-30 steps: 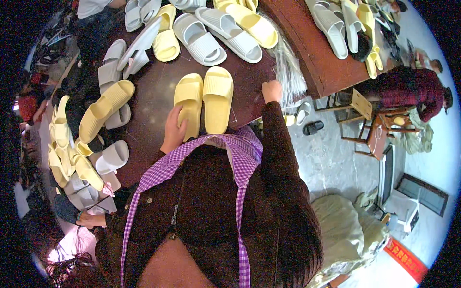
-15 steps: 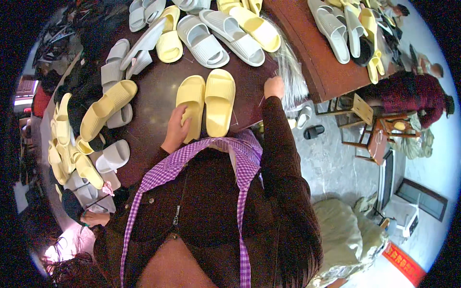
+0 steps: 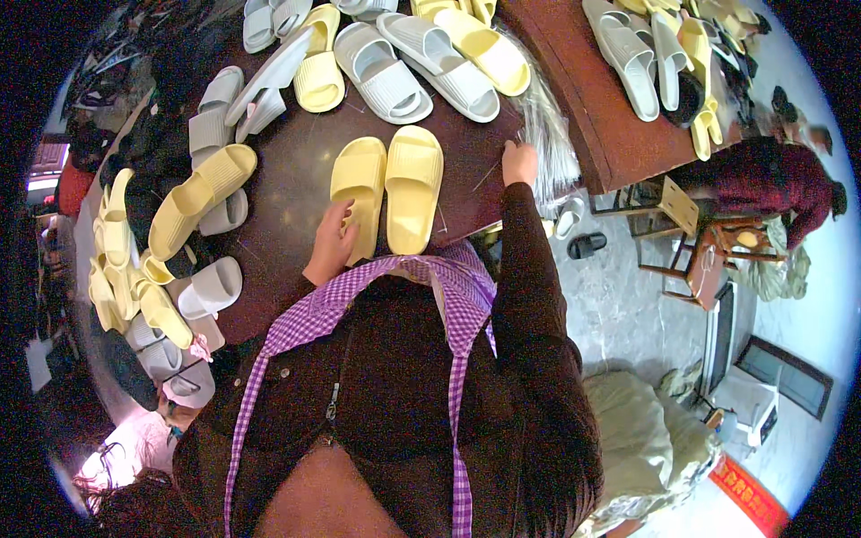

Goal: The person pairs slippers on a table by hand, threading plastic tag fasteners through them and securing each pair together.

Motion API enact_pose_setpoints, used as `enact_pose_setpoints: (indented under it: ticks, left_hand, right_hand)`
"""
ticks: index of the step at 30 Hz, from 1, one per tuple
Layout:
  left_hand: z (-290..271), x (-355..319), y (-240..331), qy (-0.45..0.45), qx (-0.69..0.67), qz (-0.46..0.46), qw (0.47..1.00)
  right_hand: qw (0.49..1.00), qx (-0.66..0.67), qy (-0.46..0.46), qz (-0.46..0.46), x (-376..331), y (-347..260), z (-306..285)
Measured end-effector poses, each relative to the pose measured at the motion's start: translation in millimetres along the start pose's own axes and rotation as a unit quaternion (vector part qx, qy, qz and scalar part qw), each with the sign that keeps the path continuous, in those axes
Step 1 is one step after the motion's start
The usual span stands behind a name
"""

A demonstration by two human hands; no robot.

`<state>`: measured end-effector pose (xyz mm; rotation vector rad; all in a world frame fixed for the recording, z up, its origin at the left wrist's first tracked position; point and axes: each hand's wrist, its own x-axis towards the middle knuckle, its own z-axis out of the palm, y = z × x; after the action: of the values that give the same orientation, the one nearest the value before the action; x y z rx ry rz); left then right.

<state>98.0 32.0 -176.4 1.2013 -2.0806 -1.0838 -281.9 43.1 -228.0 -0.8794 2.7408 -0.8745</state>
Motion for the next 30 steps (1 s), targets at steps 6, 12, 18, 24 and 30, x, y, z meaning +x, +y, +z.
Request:
enact_pose_setpoints:
  ticks: [6, 12, 18, 24, 30]
  left_hand:
    - [1.8, 7.2, 5.5, 0.007, 0.009, 0.012, 1.0]
    - [4.9, -3.4, 4.4, 0.013, -0.007, 0.006, 1.0]
    - [-0.3, -5.4, 0.1, 0.019, -0.045, -0.023, 0.999]
    - [-13.0, 27.3, 47.6, -0.005, -0.08, 0.071, 0.994]
    - [7.1, 55.2, 86.5, -0.039, -0.08, 0.282, 0.955]
  right_hand:
    - [0.997, -0.06, -0.007, 0.038, 15.5, -13.9, 14.4]
    - [0.996, -0.054, -0.074, 0.006, 20.5, -6.3, 19.6]
    - [0.914, 0.208, -0.345, 0.053, -73.2, -30.7, -7.8]
    - [0.886, 0.217, -0.409, -0.014, -133.7, -74.4, -72.4]
    - [0.867, 0.141, -0.438, -0.189, -149.5, -111.5, -114.3]
